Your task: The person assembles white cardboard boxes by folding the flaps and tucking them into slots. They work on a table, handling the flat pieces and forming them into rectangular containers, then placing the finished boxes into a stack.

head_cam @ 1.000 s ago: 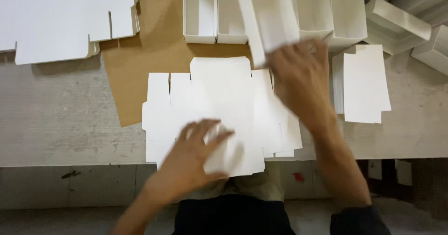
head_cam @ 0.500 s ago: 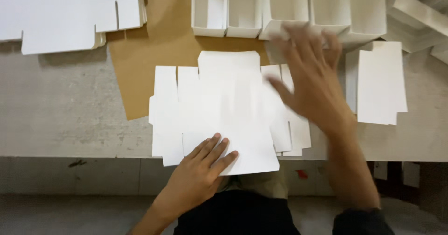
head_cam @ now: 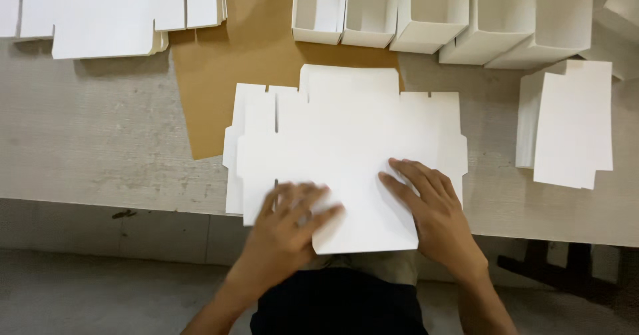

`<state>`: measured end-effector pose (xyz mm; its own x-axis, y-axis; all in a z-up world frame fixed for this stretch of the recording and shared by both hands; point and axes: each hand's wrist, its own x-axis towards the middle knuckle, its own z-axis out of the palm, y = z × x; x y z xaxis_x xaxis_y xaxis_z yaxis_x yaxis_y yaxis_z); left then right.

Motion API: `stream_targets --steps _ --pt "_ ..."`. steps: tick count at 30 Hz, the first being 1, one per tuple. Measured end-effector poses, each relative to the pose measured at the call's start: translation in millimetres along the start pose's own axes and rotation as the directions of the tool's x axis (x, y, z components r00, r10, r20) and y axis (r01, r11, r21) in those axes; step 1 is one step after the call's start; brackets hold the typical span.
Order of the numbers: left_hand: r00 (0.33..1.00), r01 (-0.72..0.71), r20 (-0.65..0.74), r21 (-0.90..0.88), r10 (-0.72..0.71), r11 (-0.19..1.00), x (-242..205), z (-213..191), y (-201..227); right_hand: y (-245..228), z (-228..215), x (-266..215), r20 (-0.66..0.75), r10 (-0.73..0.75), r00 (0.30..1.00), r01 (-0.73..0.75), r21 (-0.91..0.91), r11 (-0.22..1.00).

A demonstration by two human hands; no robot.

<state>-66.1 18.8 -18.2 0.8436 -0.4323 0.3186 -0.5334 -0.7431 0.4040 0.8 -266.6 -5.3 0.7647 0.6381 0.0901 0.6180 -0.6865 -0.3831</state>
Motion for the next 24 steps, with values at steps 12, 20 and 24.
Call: stream_targets --steps 12,20,24 --pt "0.986 0.165 -0.052 0.09 -0.161 0.982 20.6 -8.5 -21.0 6.3 7.8 -0.4 -0.076 -0.004 0.997 0.006 0.037 0.999" --pt "0.936 0.349 0.041 0.02 -0.349 0.937 39.5 -4.9 -30.7 6.1 -14.1 35.3 -0.026 0.257 0.966 -0.254 0.081 0.964" --pt "0.926 0.376 -0.034 -0.014 -0.376 0.927 45.7 8.8 -44.4 2.0 -14.5 52.5 -0.033 0.349 0.937 -0.346 0.074 0.935"
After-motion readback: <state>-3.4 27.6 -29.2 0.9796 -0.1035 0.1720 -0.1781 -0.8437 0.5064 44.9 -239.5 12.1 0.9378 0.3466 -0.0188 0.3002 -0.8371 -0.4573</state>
